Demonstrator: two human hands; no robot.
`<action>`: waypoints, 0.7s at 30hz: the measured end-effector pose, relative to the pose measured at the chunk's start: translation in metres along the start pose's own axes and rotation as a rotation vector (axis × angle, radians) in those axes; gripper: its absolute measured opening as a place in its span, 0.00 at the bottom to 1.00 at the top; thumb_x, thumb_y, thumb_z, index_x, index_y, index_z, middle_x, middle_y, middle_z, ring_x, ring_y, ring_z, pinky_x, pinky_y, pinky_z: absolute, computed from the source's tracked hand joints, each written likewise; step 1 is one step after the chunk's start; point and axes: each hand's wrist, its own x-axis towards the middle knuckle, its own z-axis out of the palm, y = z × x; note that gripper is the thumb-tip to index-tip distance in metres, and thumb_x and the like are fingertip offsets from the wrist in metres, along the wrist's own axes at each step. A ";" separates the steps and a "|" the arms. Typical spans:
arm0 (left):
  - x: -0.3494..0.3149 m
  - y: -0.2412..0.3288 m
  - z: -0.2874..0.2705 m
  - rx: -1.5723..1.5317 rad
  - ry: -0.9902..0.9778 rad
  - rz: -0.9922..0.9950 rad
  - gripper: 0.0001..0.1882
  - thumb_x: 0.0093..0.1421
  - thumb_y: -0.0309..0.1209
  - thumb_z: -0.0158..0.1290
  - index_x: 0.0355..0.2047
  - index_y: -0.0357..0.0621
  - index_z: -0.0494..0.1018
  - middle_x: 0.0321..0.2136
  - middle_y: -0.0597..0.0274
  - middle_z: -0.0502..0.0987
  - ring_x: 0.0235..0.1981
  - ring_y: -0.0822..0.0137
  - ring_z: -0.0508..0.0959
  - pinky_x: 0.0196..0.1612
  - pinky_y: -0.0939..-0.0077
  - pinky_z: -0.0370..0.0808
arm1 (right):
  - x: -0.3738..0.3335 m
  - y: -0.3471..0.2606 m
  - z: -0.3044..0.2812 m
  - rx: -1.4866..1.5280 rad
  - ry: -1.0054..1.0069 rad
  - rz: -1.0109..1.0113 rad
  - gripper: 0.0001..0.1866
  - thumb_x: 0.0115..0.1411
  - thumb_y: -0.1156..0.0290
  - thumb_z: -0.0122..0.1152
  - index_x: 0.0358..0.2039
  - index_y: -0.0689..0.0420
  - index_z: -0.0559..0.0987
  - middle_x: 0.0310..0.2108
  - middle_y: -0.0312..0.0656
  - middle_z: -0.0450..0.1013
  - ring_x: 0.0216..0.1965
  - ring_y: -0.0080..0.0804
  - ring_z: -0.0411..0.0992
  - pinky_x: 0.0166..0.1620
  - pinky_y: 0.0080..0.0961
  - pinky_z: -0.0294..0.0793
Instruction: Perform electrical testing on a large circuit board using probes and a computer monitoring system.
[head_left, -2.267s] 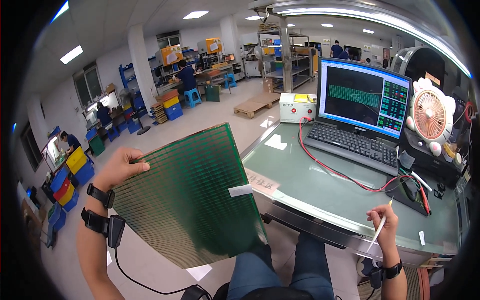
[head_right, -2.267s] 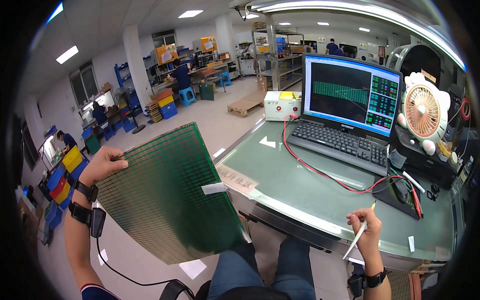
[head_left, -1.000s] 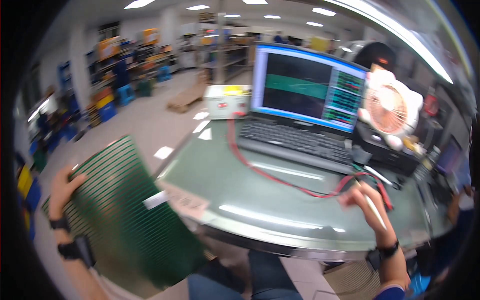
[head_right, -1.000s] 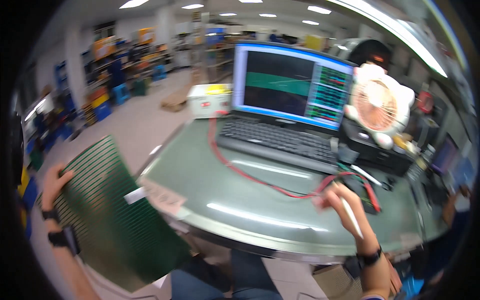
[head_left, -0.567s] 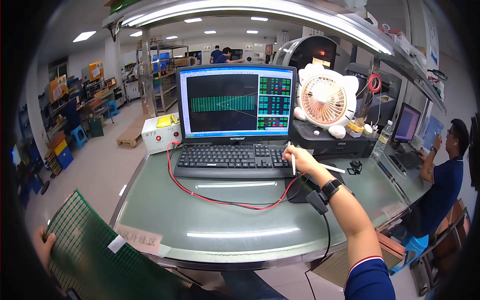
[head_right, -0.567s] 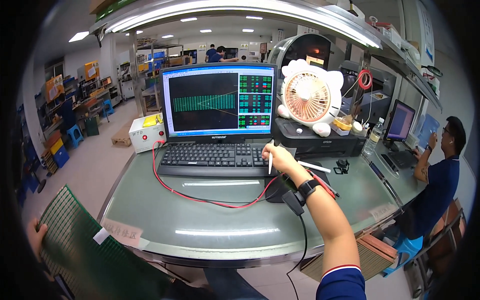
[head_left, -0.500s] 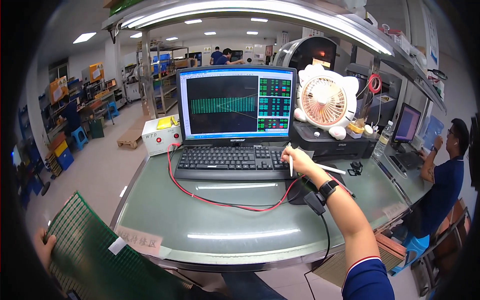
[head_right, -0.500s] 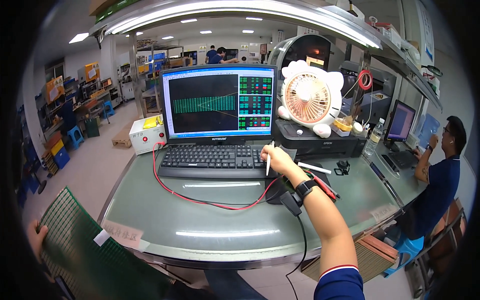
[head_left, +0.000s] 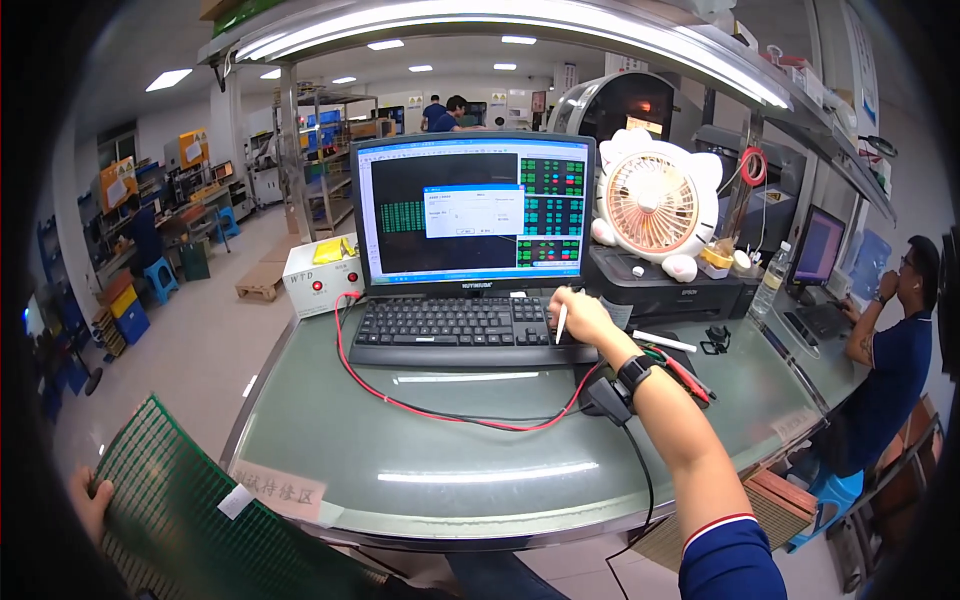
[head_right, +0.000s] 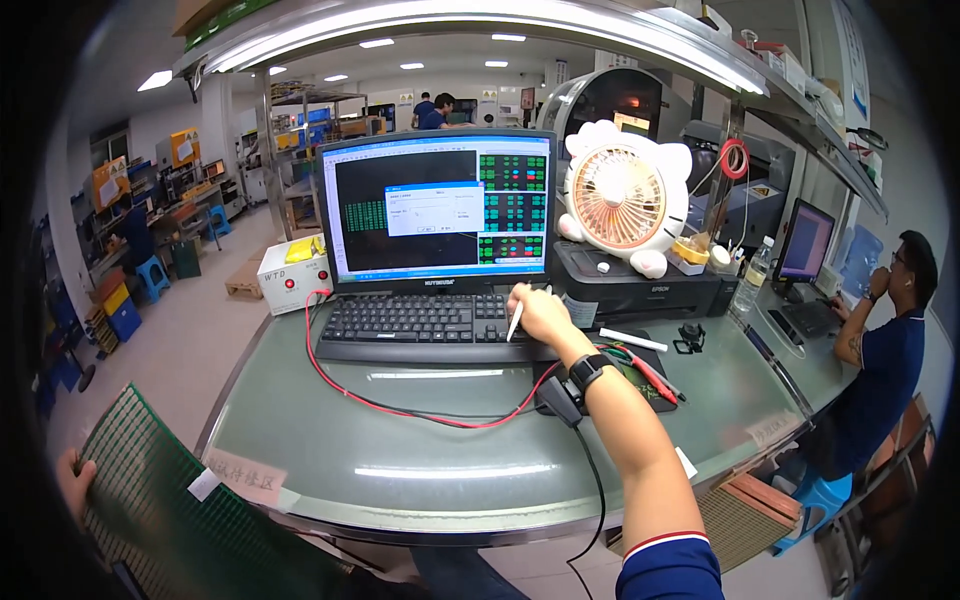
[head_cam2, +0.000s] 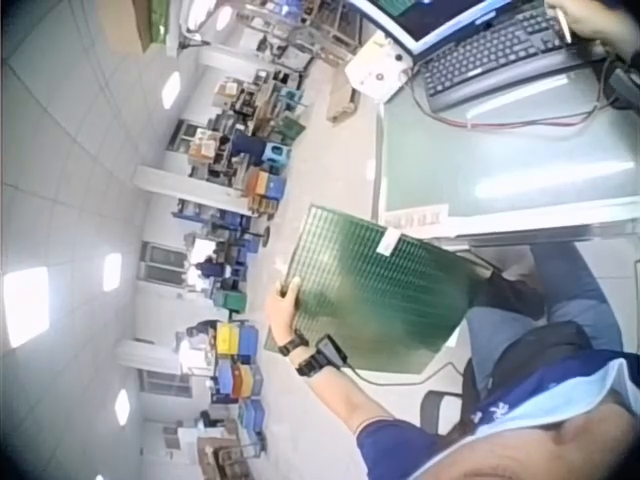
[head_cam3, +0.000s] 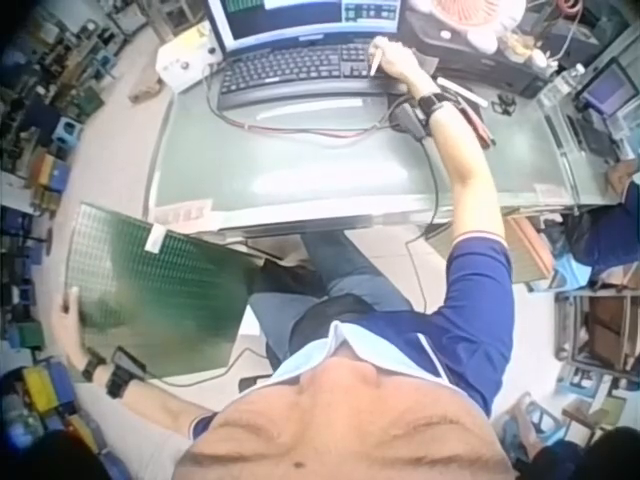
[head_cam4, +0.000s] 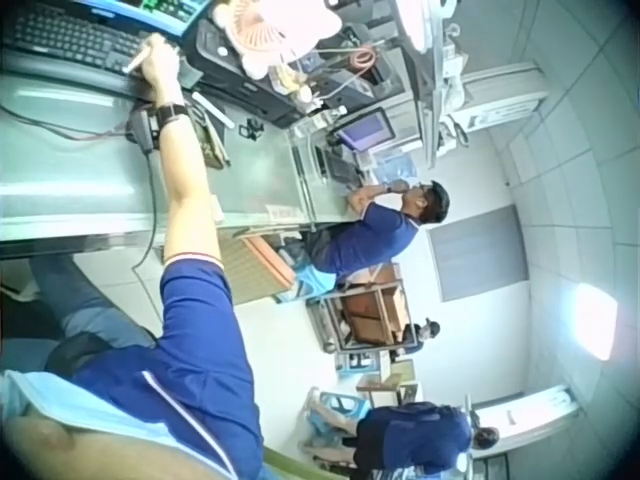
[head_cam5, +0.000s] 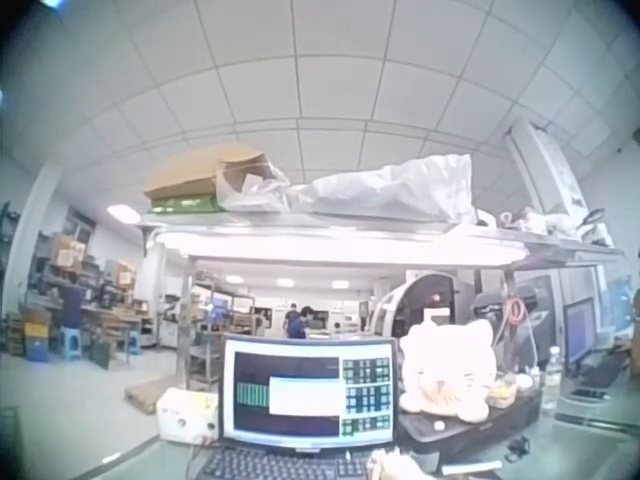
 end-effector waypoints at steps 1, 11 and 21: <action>0.000 0.000 0.000 0.026 0.013 -0.001 0.08 0.54 0.26 0.54 0.31 0.36 0.67 0.24 0.61 0.69 0.27 0.69 0.69 0.35 0.72 0.67 | 0.003 0.008 0.001 -0.072 0.134 0.108 0.09 0.63 0.62 0.49 0.35 0.51 0.74 0.29 0.45 0.77 0.35 0.47 0.76 0.40 0.40 0.72; 0.000 -0.002 0.004 -0.038 0.012 -0.017 0.09 0.55 0.29 0.53 0.32 0.36 0.68 0.23 0.62 0.69 0.28 0.69 0.68 0.35 0.72 0.66 | 0.001 0.020 -0.014 -0.077 0.123 0.258 0.08 0.60 0.66 0.53 0.36 0.56 0.75 0.28 0.47 0.78 0.36 0.43 0.78 0.39 0.37 0.73; 0.010 -0.039 0.010 0.019 0.171 0.071 0.12 0.48 0.30 0.57 0.26 0.36 0.66 0.22 0.63 0.65 0.27 0.69 0.66 0.32 0.72 0.63 | -0.006 0.023 -0.002 -0.079 0.054 0.130 0.09 0.60 0.64 0.51 0.35 0.53 0.76 0.29 0.43 0.79 0.37 0.44 0.77 0.39 0.38 0.72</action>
